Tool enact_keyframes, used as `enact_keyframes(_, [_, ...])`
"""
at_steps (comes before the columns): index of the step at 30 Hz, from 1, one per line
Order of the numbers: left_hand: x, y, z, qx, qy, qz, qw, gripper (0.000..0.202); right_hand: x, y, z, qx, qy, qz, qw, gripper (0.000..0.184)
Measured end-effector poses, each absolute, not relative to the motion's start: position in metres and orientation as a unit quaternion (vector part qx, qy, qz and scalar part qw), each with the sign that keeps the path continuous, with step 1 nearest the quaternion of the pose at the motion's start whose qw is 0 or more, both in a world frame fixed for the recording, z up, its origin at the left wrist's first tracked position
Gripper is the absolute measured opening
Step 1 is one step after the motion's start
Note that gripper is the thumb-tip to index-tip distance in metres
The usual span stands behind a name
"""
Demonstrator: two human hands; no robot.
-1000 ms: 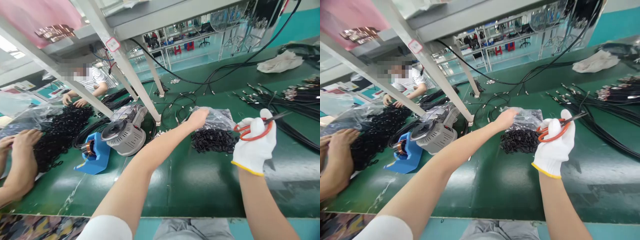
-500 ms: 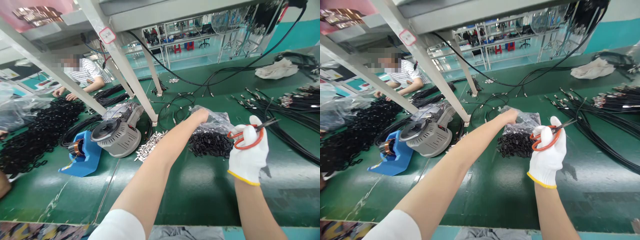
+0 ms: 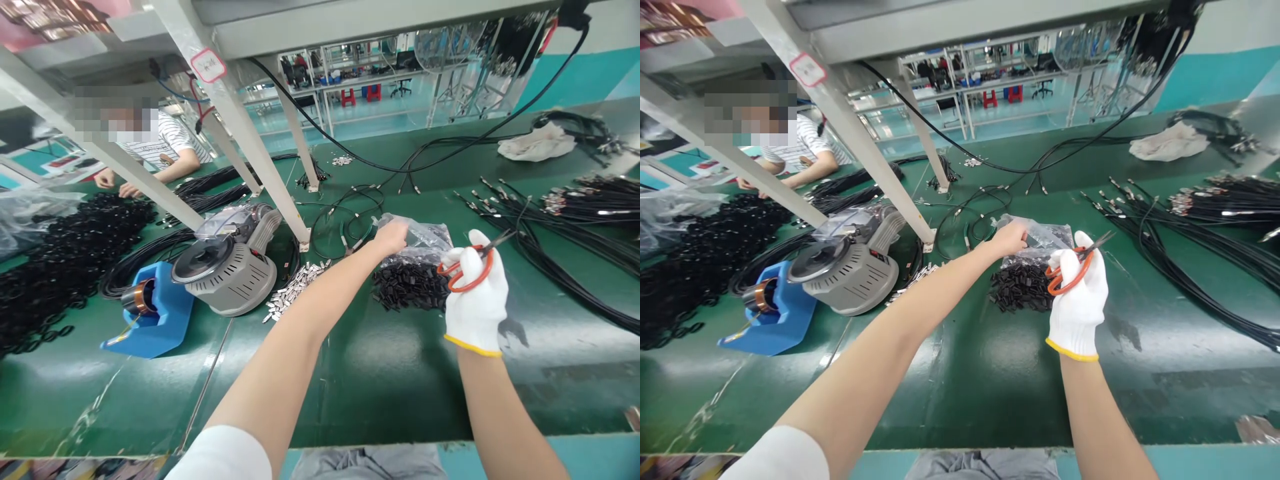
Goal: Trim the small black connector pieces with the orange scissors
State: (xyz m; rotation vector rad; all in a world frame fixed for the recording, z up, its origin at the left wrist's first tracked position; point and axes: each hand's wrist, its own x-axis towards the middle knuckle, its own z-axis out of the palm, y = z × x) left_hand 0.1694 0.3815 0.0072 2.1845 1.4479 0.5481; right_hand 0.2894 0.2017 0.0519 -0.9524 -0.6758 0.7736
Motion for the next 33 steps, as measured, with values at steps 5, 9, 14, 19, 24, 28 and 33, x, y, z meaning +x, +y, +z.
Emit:
enact_keyframes(5, [0.147, 0.348, 0.018, 0.766, 0.493, 0.309, 0.275, 0.01, 0.29, 0.202, 0.046, -0.428, -0.335, 0.388, 0.744, 0.046])
enact_keyframes(9, [0.095, 0.297, 0.027, 0.641, 0.459, 0.417, 0.452, 0.014, 0.283, 0.2, 0.04, -0.422, -0.37, 0.441, 0.701, 0.045])
enact_keyframes(14, [0.012, 0.206, 0.024, 0.53, 0.483, 0.396, 0.573, 0.024, 0.271, 0.197, 0.033, -0.409, -0.402, 0.454, 0.682, 0.041])
enact_keyframes(19, [-0.02, 0.135, -0.008, 0.523, 0.52, 0.36, 0.571, 0.021, 0.266, 0.199, 0.026, -0.422, -0.415, 0.445, 0.672, 0.041])
enact_keyframes(24, [0.007, 0.14, -0.036, 0.607, 0.493, 0.328, 0.53, 0.022, 0.265, 0.204, 0.018, -0.431, -0.42, 0.425, 0.676, 0.042])
enact_keyframes(28, [0.058, 0.19, -0.045, 0.611, 0.403, 0.383, 0.563, 0.028, 0.266, 0.207, 0.015, -0.439, -0.428, 0.425, 0.666, 0.042])
enact_keyframes(33, [0.1, 0.218, -0.027, 0.57, 0.358, 0.426, 0.604, 0.04, 0.272, 0.213, 0.014, -0.456, -0.429, 0.411, 0.662, 0.044])
